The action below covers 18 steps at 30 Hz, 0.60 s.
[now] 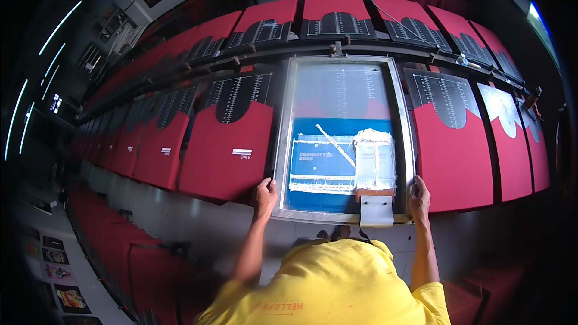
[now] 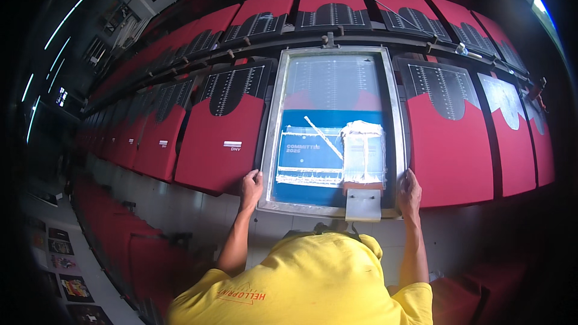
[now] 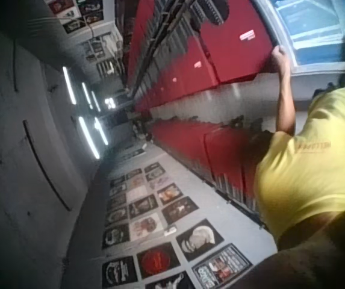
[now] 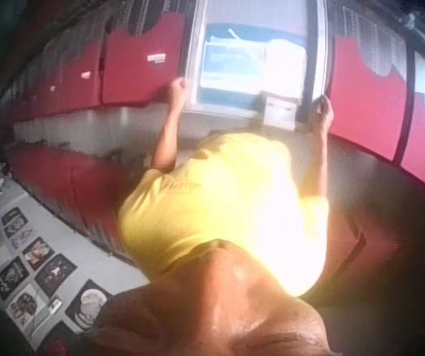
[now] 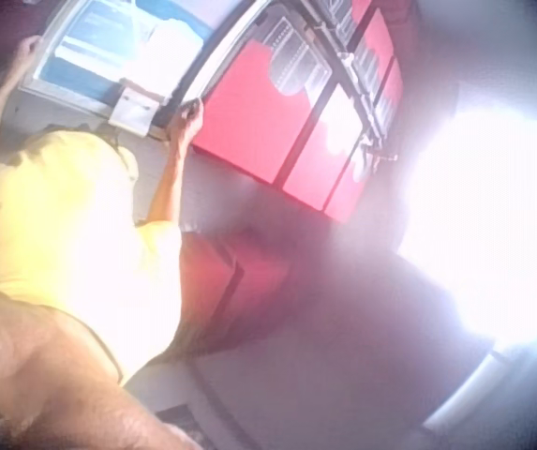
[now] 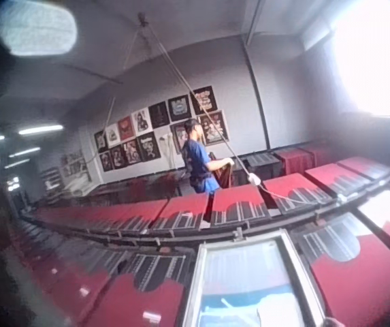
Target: The person applies ink to a mesh screen using a squeegee, pulling it across the design repeatedly to print onto shirts held on a long row of printing tables.
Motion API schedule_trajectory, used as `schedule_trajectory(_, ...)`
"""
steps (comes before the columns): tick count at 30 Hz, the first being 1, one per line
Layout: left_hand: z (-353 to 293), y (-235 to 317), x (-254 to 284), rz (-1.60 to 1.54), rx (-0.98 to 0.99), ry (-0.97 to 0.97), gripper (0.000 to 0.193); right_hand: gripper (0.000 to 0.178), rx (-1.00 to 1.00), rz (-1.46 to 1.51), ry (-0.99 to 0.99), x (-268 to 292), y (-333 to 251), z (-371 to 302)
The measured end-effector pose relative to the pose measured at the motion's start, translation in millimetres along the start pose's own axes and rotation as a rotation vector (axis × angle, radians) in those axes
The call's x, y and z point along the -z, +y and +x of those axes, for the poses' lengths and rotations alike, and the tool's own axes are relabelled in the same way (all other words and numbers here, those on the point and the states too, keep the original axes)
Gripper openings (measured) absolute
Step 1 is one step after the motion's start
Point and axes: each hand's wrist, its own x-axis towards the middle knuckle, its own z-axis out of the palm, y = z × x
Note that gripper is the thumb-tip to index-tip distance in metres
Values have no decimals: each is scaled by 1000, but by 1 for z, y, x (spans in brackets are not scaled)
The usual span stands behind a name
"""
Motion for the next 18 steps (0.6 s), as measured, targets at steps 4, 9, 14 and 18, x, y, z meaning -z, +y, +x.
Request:
schedule_trajectory(4,-29,38,17,-171,-220,127,25,45,346,-233,-105,27,-37,-24)
schedule_trajectory(9,-96,74,15,-742,-43,-749,32,73,684,-465,-598,51,-90,-56)
schedule_trajectory(14,-142,88,-43,-554,-32,-1331,41,67,724,-520,-653,53,-110,-46)
schedule_trajectory(18,-156,93,-78,-618,218,-1383,49,51,715,-550,-521,42,-106,-28)
